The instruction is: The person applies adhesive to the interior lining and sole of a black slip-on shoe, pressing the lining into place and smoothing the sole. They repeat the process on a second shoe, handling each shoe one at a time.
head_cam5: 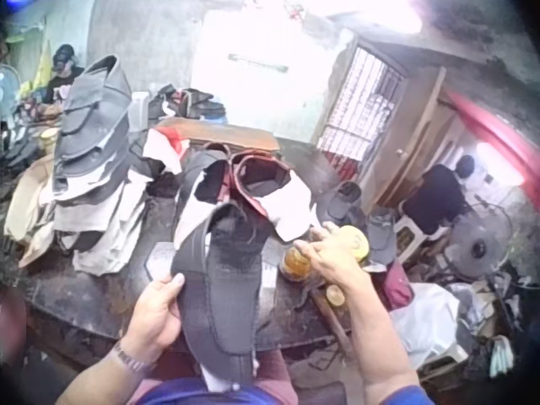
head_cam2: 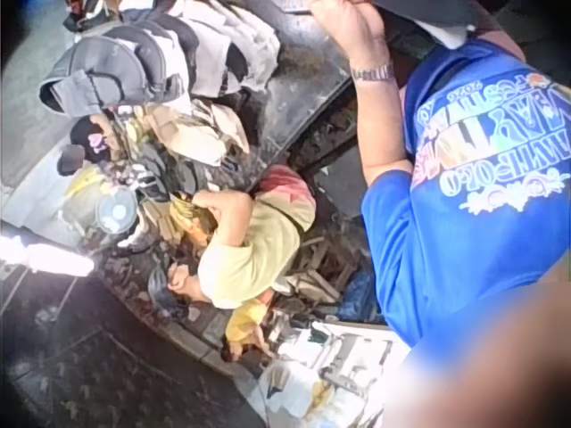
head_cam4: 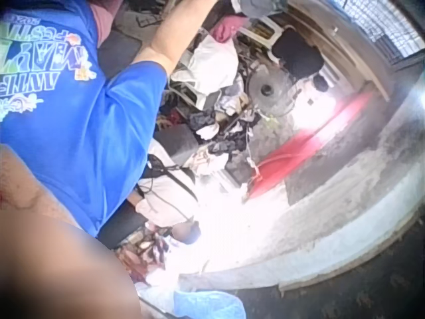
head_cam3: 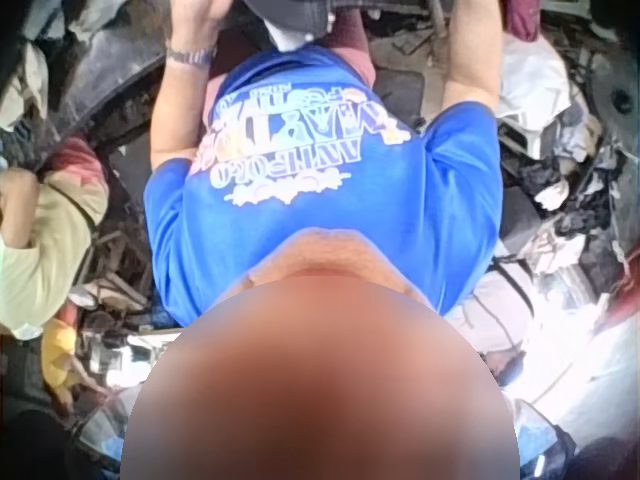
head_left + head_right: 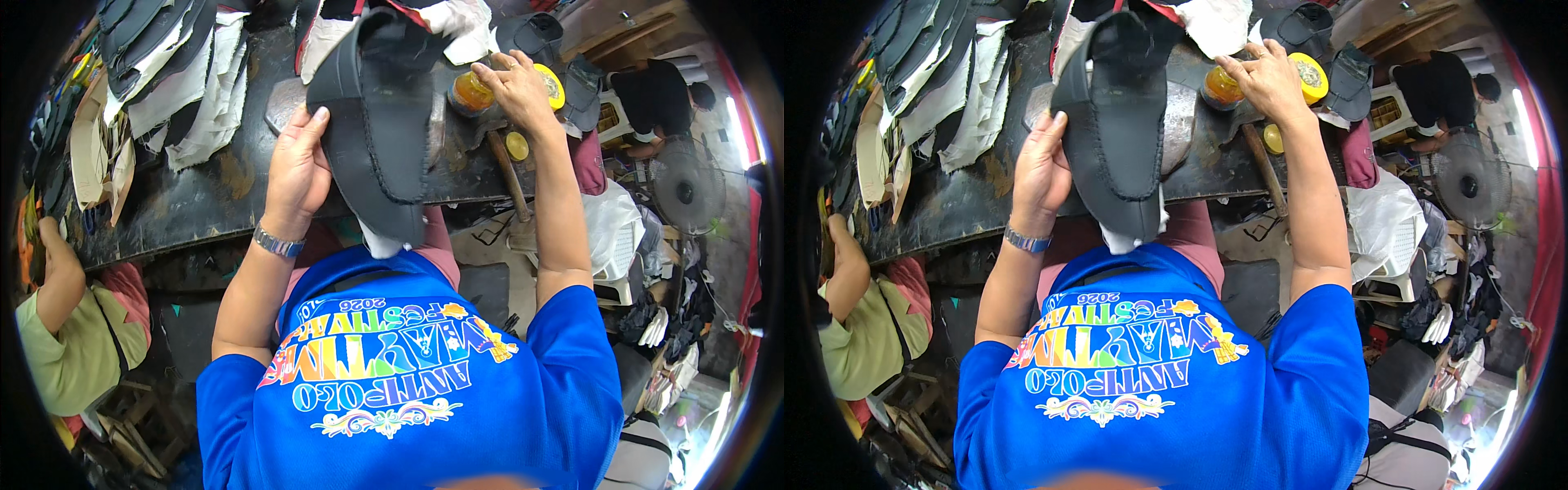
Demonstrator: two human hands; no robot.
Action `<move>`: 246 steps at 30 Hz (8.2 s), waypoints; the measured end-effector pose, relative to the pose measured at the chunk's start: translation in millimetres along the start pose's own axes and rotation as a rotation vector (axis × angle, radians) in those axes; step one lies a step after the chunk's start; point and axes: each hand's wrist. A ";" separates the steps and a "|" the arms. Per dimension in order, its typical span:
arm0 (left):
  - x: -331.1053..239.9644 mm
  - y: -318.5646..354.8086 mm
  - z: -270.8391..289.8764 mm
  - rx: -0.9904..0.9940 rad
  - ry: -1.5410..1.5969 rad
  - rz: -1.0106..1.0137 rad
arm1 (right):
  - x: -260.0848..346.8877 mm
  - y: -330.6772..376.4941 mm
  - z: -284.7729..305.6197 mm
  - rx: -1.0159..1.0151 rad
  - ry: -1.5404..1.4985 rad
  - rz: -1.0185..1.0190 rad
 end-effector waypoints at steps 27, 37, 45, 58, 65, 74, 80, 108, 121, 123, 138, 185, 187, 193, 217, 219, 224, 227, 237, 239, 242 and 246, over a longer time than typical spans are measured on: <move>-70.5 -52.9 -18.5 0.039 -1.896 -0.727 | 133.7 64.8 50.0 -0.196 -0.913 -0.312; -60.3 -48.9 -17.4 0.236 -1.172 -0.612 | 179.6 19.0 9.1 -0.379 -1.207 -0.134; -53.6 -37.7 -5.6 0.282 -0.765 -0.178 | 181.9 6.3 -4.0 -0.302 -1.672 -0.116; -61.1 -35.8 -27.2 -0.007 -0.805 0.216 | 195.8 3.5 18.7 -0.638 -0.833 0.158; -58.5 -33.3 -22.5 0.066 -0.756 0.160 | 205.7 -3.7 26.2 -0.525 -0.971 0.094; -52.5 -30.5 -15.3 0.137 -1.020 -0.041 | 203.6 -9.4 31.7 -0.511 -0.756 0.143; -55.3 -38.4 -12.5 0.125 -1.098 0.003 | 212.2 -0.9 39.8 -0.677 -1.266 -0.123; -57.7 -42.9 -21.1 -0.072 -0.259 0.423 | 206.7 58.8 -0.7 -0.162 -0.471 -0.048; -55.6 -45.4 -18.4 -0.069 -0.278 0.464 | 210.9 62.5 1.7 -0.155 -0.431 0.102; -56.3 -45.4 -17.3 -0.059 -0.307 0.465 | 215.3 64.2 2.8 -0.160 -0.368 0.128; -59.7 -41.9 -26.6 -0.118 -0.314 0.428 | 189.5 65.5 4.7 -0.250 -0.500 0.013; -51.8 -54.0 2.0 -0.026 -0.056 0.536 | 190.8 77.8 -2.6 -0.233 -0.094 0.153; -52.4 -54.3 2.2 -0.024 -0.064 0.535 | 192.7 78.4 -3.1 -0.220 -0.086 0.204; -51.8 -54.7 -0.2 -0.058 -0.082 0.517 | 191.5 75.2 -6.3 -0.237 -0.070 0.269; -56.7 -42.5 -21.0 -0.114 -0.365 0.416 | 185.0 69.2 -14.2 -0.191 -0.435 0.018; -56.6 -42.9 -20.2 -0.118 -0.356 0.418 | 184.1 69.3 -14.2 -0.192 -0.531 -0.018; -57.3 -45.0 -12.3 -0.051 -0.315 0.427 | 168.1 62.4 -7.7 -0.340 -0.760 -0.044; -59.1 -47.3 -9.6 0.004 -0.245 0.452 | 128.0 45.2 5.9 -0.505 -0.871 -0.104; -66.7 -45.4 -11.1 0.110 -0.276 0.425 | 9.7 6.9 -4.2 -0.035 0.101 -0.118; -67.5 -45.9 -13.1 0.106 -0.269 0.414 | 14.3 0.0 -5.1 0.080 0.056 -0.143; -69.5 -46.7 -15.8 0.038 -0.303 0.375 | 22.4 -4.9 9.9 -0.049 -0.001 -0.094; -70.6 -48.5 -16.0 -0.039 -0.341 0.347 | 44.9 18.0 21.0 -0.444 -0.045 -0.271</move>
Point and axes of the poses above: each hand's wrist, its own y-axis away from the middle knuckle, its own z-axis out of the back of the hand, x = y × z, and after that the axes turned 3 degrees about y, right-handed
